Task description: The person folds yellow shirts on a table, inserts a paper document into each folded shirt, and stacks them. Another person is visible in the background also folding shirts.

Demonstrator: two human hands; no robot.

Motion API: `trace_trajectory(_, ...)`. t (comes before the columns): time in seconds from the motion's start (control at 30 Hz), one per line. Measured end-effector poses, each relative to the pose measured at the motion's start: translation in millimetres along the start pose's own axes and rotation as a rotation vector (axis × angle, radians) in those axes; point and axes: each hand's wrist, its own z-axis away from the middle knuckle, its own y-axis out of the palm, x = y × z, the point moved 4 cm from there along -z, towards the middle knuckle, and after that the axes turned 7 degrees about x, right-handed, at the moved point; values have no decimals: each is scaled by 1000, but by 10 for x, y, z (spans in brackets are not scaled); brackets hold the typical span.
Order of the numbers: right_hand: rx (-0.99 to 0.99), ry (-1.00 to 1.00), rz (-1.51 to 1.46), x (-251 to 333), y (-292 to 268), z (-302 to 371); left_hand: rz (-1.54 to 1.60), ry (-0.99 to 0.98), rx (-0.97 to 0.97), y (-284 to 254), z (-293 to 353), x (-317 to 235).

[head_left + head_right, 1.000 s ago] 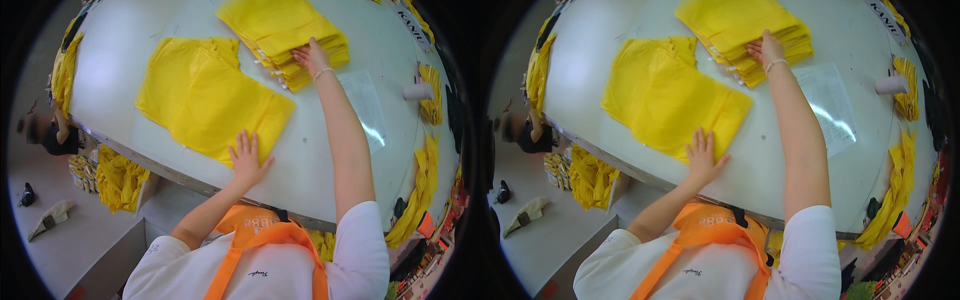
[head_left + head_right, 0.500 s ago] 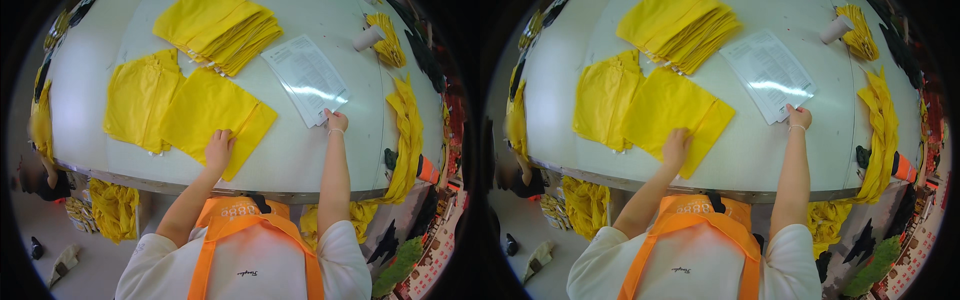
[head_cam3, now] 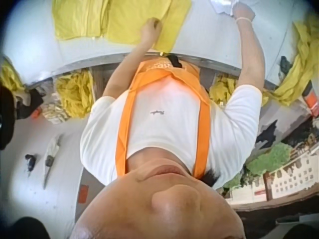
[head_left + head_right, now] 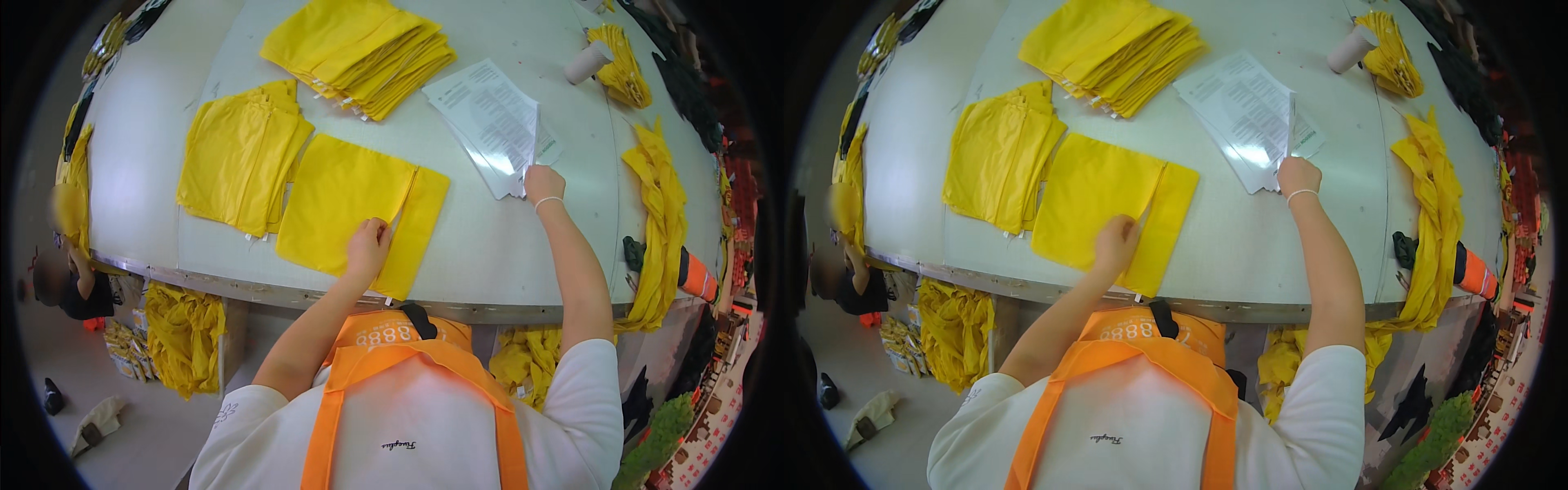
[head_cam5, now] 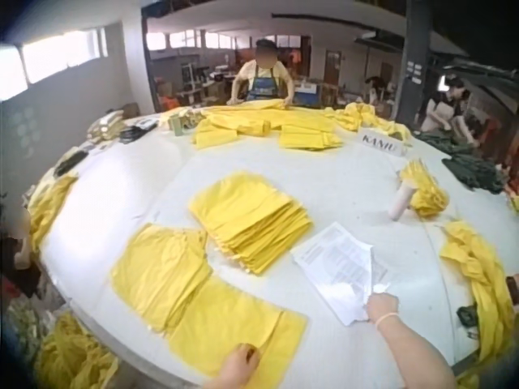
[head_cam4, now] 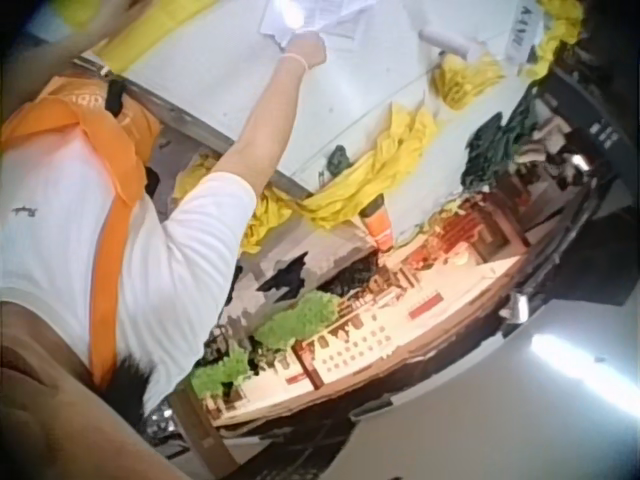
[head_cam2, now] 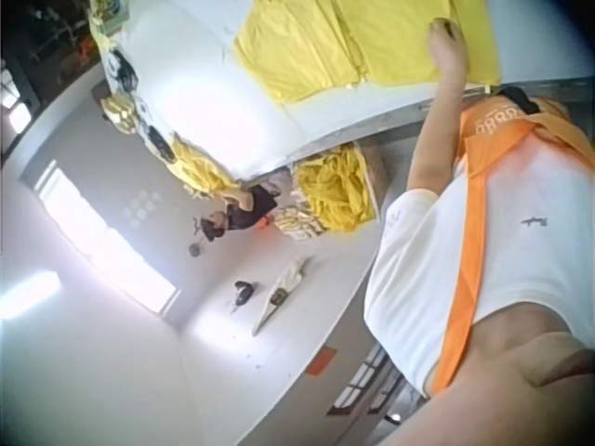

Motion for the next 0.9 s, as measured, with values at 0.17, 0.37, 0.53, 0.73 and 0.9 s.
trace_trajectory(0.17, -494, 177, -944, -620, 126, -42, 52, 45, -13, 38, -5, 7)
trace_trajectory(0.37, -64, 62, -1927, -646, 320, 1100, 68, 7, 33, -150, 57, -54)
trace_trajectory(0.53, 366, 110, -1756, -814, 915, 2047, 9, 30, 23, -255, 95, -187)
trace_trajectory(0.73, 298, 40, -1765, -224, 1140, 2075, 19, 242, 37, -126, 238, -416)
trace_trajectory(0.9, 220, 96, -1738, -284, 1108, 2156, -24, 260, 65, -155, 257, -428)
